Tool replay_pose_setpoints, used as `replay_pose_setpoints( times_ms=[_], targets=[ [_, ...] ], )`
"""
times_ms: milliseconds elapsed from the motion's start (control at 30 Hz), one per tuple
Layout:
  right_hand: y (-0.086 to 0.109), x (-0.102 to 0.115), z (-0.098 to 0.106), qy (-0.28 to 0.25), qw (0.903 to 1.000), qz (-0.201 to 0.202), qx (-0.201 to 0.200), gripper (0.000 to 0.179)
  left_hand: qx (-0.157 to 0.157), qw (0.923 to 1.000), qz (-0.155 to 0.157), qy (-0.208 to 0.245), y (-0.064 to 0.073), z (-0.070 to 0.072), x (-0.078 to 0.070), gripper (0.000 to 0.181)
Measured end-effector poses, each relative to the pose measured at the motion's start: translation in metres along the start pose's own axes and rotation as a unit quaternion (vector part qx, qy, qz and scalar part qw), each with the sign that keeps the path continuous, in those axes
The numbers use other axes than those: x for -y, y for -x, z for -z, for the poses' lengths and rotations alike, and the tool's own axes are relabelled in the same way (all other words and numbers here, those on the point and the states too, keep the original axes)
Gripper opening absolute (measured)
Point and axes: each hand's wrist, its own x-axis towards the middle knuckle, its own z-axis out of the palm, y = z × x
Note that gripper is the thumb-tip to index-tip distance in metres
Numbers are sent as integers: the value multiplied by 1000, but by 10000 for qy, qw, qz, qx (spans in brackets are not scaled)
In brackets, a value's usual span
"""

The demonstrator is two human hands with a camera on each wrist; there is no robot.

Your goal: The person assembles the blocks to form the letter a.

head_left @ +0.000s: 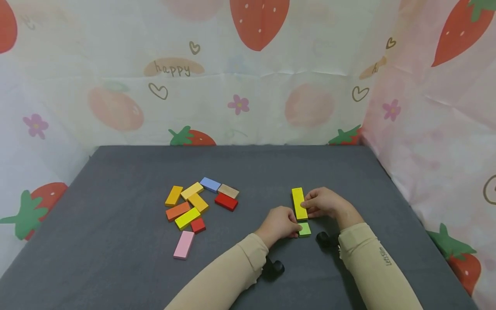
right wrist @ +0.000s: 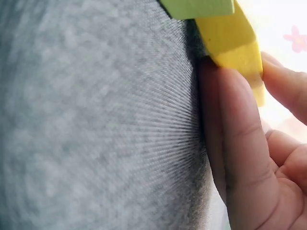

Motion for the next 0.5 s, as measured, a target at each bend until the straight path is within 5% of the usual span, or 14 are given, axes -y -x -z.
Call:
replay_pose_setpoints(
  times_ms=[300, 500],
  targets=[
    [2, -1, -2, 700, 9975, -11, 74, 15, -70, 9999, -100, -118, -1, -1, 2, 21],
    [4, 2, -2, 548, 9981, -100, 249, 13, -26, 10000, -3, -35, 0, -3, 1, 22]
  ],
)
